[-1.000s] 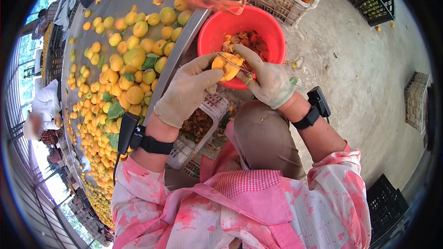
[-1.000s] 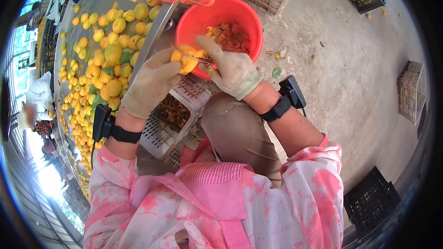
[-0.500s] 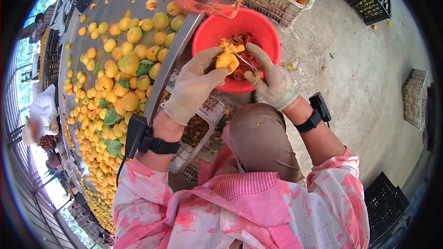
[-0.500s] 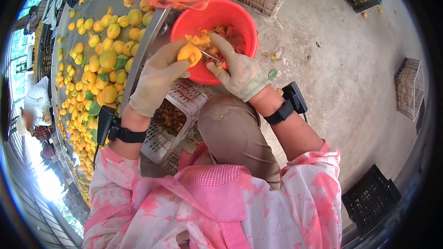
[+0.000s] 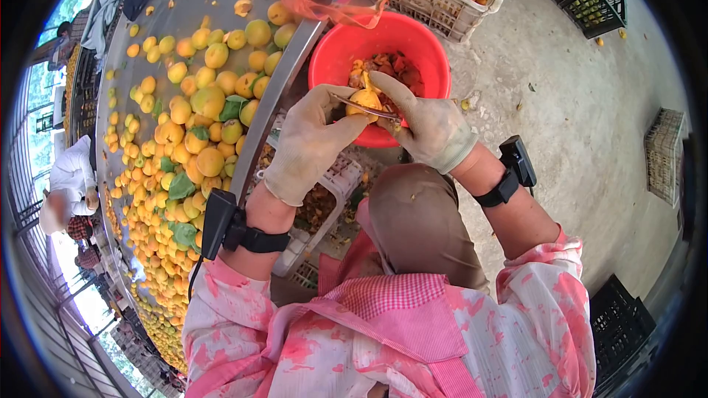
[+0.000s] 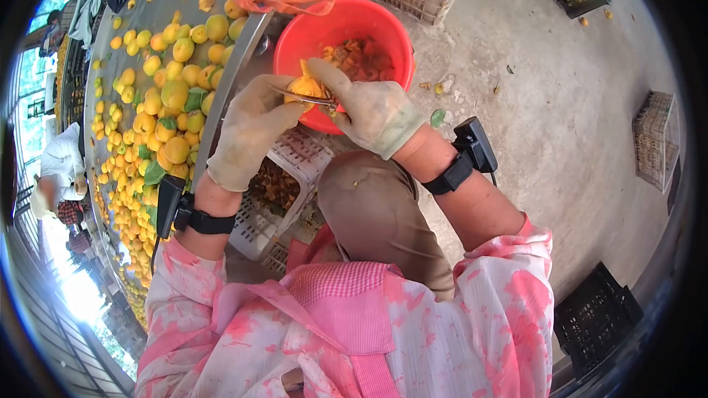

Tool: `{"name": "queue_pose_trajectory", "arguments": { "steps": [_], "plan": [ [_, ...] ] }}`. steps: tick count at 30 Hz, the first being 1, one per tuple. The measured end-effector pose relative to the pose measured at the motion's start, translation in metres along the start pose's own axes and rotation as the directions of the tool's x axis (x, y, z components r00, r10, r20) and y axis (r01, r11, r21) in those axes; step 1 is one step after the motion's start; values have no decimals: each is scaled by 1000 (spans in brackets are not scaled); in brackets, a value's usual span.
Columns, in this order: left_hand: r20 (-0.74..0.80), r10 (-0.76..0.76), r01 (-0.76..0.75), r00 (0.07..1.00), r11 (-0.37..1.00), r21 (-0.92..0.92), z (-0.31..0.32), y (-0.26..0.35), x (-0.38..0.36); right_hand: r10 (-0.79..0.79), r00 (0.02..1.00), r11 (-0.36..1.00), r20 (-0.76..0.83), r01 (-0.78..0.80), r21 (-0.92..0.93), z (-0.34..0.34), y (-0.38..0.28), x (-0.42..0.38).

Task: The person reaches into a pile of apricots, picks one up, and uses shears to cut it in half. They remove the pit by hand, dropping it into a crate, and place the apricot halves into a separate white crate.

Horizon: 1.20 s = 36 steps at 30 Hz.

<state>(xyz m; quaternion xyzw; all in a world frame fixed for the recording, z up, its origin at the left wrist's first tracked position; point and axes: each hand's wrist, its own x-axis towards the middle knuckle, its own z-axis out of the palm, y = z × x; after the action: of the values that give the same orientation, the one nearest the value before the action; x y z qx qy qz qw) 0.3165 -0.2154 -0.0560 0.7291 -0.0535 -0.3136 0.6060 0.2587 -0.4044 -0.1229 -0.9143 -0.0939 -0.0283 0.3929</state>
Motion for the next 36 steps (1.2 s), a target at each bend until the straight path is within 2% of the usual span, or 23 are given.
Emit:
{"name": "queue_pose_trajectory", "arguments": {
  "steps": [6, 12, 15, 17, 20, 22, 23, 25, 26, 27, 29, 30, 31, 32, 33, 36],
  "plan": [
    [-25, -31, 30, 999, 999, -38, -1, -4, -1, 32, 999, 999, 19, -31, -33, 2, 5, -2],
    [-67, -77, 81, 995, 995, 63, -4, -7, -2, 70, 997, 992, 33, -66, -106, 5, 15, -4],
    [-66, -21, 23, 998, 999, 34, 3, -10, -2, 98, 995, 991, 35, -94, -91, 6, 10, -5],
    [-79, 98, -100, 992, 995, -17, 6, -19, 0, 119, 992, 991, 35, -116, -72, 7, 10, -7],
    [-95, 109, -111, 990, 994, -10, 7, -26, 4, 112, 994, 994, -20, -112, -11, 12, 19, -5],
    [-70, 137, -138, 988, 990, -16, 8, -23, 1, 244, 969, 968, 32, -241, -75, 16, 27, -4],
    [-45, 166, -167, 985, 986, -20, 8, -21, 0, 243, 970, 968, 28, -241, -77, 18, 34, -6],
    [-55, 176, -178, 983, 984, -29, 7, -20, 4, 340, 937, 940, 81, -341, 2, 24, 51, -10],
    [-72, 179, -182, 981, 982, -40, 7, -20, 3, 266, 963, 961, -50, -261, 88, 31, 54, -12],
    [-76, 180, -184, 981, 982, -40, 7, -21, 1, 262, 964, 962, -49, -258, 88, 35, 58, -16],
    [-110, 128, -133, 986, 990, -40, 7, -17, 2, 235, 967, 953, -99, -209, 217, 30, 50, -13],
    [-115, 150, -155, 982, 987, -36, 9, -14, 1, 276, 956, 925, -102, -235, 299, 25, 43, -12],
    [-133, 136, -140, 982, 990, -20, 13, -10, -4, 255, 960, 933, -119, -211, 292, 21, 34, -12],
    [-153, 132, -133, 979, 991, -1, 14, -5, -8, 297, 948, 888, -115, -230, 399, 17, 24, -12],
    [-103, 122, -128, 987, 990, -59, 10, -9, -10, 332, 937, 834, -111, -236, 499, 11, 14, -9],
    [-121, 196, -203, 973, 978, -46, 11, -12, -20, 415, 909, 681, -42, -279, 677, 2, -13, -5]
  ]
}}
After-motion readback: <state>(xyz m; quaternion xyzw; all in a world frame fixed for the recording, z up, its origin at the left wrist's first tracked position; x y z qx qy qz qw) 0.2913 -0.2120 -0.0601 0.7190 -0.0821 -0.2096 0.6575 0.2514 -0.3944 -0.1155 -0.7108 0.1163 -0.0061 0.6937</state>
